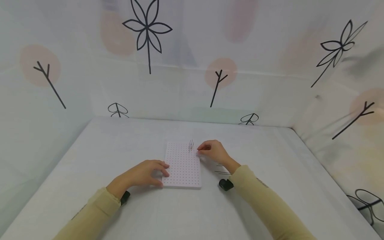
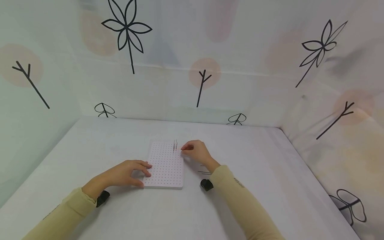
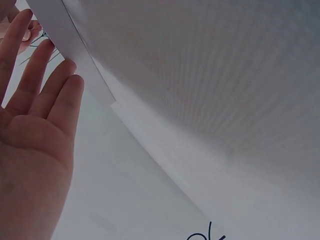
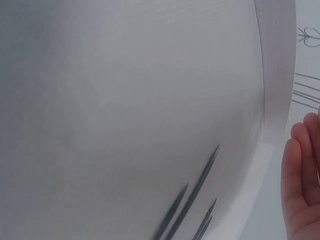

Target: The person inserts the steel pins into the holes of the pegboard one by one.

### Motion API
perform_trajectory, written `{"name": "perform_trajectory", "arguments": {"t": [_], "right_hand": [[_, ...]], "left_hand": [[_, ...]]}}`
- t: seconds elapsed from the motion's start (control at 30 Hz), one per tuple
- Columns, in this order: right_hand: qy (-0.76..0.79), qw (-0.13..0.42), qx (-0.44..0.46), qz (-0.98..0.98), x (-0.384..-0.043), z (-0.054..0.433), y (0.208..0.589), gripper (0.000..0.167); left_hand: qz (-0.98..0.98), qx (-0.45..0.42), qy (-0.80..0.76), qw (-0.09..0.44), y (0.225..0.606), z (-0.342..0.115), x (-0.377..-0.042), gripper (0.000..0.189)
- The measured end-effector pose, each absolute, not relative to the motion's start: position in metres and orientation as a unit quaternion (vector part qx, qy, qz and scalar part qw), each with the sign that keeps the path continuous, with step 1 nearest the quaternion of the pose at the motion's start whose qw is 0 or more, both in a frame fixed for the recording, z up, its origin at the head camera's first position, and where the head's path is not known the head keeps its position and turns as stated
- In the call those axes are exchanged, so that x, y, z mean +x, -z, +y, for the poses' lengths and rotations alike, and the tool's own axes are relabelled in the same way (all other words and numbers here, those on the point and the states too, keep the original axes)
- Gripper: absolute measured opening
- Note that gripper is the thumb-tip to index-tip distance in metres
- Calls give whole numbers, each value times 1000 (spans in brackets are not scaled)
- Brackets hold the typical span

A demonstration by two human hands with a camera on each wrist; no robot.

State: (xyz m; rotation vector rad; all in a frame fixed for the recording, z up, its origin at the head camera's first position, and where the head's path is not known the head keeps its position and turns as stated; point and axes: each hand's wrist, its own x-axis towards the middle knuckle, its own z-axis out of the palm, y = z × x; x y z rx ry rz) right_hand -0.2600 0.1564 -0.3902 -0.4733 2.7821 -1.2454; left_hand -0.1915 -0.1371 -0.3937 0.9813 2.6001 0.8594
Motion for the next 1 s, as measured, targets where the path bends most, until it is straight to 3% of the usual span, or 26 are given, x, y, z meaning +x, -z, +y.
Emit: {"name": "perform_trajectory", "arguments": {"t": [1.0], "right_hand": [[376,30,-139,915,-253,210,397,10]], "left_hand": [[888,345,-286,107,394,-137,-192,26]]}}
